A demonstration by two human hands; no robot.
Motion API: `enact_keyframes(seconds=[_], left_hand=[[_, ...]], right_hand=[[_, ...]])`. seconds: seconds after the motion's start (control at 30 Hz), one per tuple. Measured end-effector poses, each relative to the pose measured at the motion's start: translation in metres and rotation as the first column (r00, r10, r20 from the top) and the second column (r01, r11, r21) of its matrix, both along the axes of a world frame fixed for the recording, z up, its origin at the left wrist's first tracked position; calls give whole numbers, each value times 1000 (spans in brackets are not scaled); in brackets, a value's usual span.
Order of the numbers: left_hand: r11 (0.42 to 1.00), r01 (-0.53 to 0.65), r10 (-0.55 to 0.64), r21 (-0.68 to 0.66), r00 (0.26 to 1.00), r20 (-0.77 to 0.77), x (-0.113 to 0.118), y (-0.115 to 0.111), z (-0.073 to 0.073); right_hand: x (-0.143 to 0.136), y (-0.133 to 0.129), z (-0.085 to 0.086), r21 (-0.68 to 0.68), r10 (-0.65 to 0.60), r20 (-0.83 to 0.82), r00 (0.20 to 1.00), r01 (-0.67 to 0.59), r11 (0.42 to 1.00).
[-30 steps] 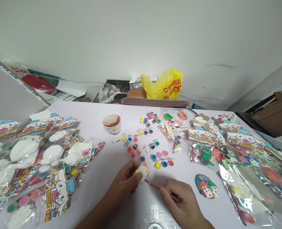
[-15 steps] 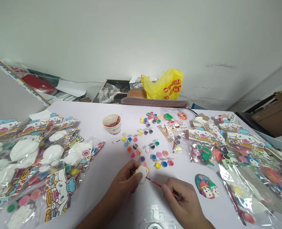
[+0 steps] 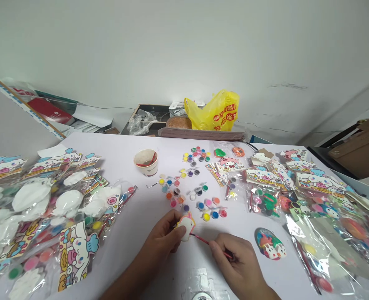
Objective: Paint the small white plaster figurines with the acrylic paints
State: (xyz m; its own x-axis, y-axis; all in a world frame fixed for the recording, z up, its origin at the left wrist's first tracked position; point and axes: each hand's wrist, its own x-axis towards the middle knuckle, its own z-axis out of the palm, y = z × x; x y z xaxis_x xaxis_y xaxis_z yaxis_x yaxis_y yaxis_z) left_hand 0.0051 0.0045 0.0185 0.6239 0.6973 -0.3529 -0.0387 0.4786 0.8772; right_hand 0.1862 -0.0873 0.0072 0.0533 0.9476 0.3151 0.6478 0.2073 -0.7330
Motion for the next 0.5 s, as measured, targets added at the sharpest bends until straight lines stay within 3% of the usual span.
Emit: enact_keyframes(seconds=[0.1, 0.5], left_hand=[[1000, 3, -3, 0, 1000, 12, -1, 0, 0], [1000, -2, 2, 9, 1000, 4, 0, 0, -2]], right_hand=[[0, 0, 0, -3, -46, -5, 999, 46, 999], [-2, 1, 3, 2, 80, 1, 997, -80, 997]])
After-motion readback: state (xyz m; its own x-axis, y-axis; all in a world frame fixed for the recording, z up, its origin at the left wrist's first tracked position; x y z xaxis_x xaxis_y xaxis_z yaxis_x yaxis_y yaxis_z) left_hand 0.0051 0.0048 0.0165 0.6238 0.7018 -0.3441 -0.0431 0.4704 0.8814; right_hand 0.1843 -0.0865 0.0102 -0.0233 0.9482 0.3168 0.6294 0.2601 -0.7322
